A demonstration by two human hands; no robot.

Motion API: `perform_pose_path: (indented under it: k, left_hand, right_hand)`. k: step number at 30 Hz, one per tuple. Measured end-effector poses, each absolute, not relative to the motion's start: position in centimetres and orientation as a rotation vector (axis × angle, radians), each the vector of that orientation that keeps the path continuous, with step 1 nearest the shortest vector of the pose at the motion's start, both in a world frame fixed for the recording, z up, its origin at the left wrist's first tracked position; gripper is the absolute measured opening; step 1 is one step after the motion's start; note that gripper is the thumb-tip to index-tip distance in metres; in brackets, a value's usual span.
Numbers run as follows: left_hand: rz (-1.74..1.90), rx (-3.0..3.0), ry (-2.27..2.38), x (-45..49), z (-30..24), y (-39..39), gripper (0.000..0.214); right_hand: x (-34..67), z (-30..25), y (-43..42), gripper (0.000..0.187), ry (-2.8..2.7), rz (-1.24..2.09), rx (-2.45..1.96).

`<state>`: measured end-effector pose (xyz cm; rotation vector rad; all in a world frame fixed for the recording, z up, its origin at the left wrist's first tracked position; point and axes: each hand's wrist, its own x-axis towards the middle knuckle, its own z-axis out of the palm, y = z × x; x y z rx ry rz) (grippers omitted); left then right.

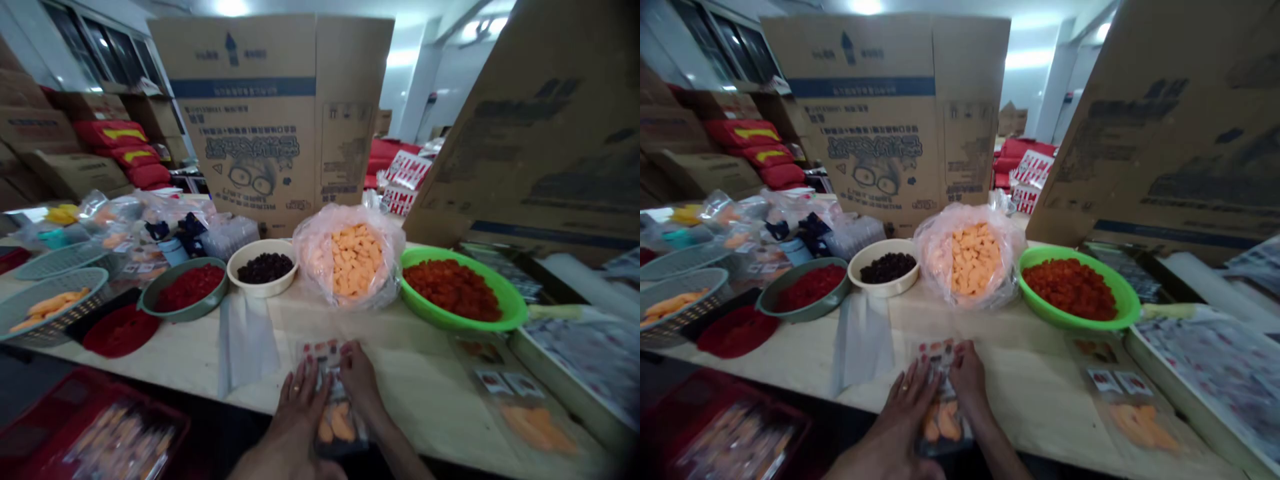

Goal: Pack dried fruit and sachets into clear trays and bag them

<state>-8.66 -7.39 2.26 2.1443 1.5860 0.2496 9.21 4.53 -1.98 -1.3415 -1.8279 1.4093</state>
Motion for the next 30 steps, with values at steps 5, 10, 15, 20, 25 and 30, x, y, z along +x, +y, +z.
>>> perform_pose_path:
  k: [5, 10, 15, 20, 25, 30]
  left_hand:
    - [0.141, 2.098, 1.676, -7.9, -2.6, -5.2, 0.111]
    - [0.364, 2.087, 1.747, -7.9, 0.2, -5.6, 0.104]
    - [0.694, 1.984, 1.760, -7.6, 1.9, -5.8, 0.085]
    - [1.175, 1.783, 1.849, -8.1, -0.1, -5.5, 0.073]
    - [1.125, 1.856, 1.966, -9.0, 0.1, -5.7, 0.046]
    - [0.917, 2.271, 1.785, -8.2, 0.0, -9.7, 0.040]
  right_hand:
    - [9.3, -2.5, 4.0, 0.044, -2.291, 0.391, -1.484]
    - [6.0, 2.8, 3.4, 0.037, -2.823, 0.016, -1.121]
    - [2.4, 5.7, 6.0, 0.030, -2.952, 0.075, -1.083]
    - [3.3, 5.3, 4.7, 0.028, -3.031, 0.072, -0.867]
    - [5.4, 4.8, -0.3, 0.033, -3.055, 0.274, -0.638]
    - [8.8, 6.3, -6.1, 0.038, -2.981, 0.376, -0.603]
